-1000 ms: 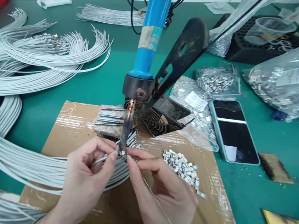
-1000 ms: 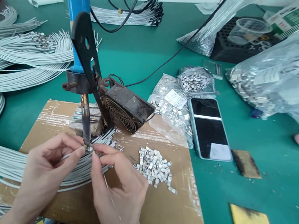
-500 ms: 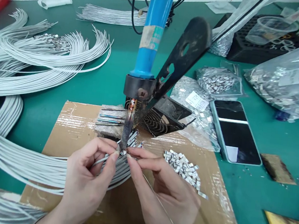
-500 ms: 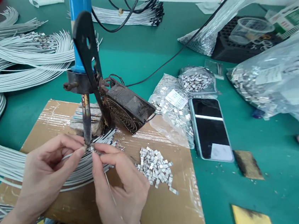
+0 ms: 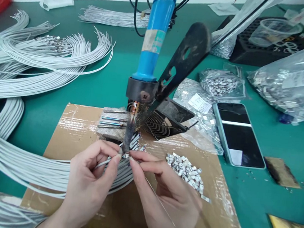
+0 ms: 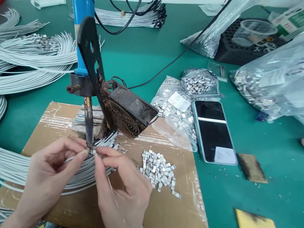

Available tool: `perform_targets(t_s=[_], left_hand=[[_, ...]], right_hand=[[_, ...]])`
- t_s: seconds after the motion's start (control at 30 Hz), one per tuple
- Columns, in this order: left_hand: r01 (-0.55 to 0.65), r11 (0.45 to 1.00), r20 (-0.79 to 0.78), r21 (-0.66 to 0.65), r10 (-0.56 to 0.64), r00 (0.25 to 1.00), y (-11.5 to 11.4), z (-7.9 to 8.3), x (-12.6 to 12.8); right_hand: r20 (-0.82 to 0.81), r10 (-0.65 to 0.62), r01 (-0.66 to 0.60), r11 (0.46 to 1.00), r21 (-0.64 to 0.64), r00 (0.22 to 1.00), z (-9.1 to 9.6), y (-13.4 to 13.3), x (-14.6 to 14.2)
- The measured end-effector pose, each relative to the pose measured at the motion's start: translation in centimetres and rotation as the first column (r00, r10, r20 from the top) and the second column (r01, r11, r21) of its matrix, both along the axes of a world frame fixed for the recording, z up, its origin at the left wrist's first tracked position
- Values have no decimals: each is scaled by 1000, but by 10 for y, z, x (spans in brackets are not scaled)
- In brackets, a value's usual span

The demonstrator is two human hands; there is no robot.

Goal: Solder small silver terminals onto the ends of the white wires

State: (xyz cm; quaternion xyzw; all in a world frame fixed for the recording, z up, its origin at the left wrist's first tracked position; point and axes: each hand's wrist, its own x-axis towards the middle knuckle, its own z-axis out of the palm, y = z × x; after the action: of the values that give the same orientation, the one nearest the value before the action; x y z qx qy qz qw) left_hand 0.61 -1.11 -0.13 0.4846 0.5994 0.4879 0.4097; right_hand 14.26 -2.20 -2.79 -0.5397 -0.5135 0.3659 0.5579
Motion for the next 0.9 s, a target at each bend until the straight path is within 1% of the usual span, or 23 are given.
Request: perform_targets(t_s=[0.23,0.43,0.67,0.9], left_hand=[[5,1000,-1,0,-5,1000,-1,-1,-1],[-7,1000,13,9,7,1000,-2,-3,-1],[-5,1000,37,15,4,999,-6,-5,-2],[18,1000,13,-6,-18,1000,-6,-6,-4]], right_hand=[[18,-14,14,1000,-3,1000,1,0,-1],[0,-27,27,999,33,1000,2,2,-3],[0,-19,19,1000,8,1000,3,0,-1],[24,-8,8,1000,-14,1000,1,1,0]])
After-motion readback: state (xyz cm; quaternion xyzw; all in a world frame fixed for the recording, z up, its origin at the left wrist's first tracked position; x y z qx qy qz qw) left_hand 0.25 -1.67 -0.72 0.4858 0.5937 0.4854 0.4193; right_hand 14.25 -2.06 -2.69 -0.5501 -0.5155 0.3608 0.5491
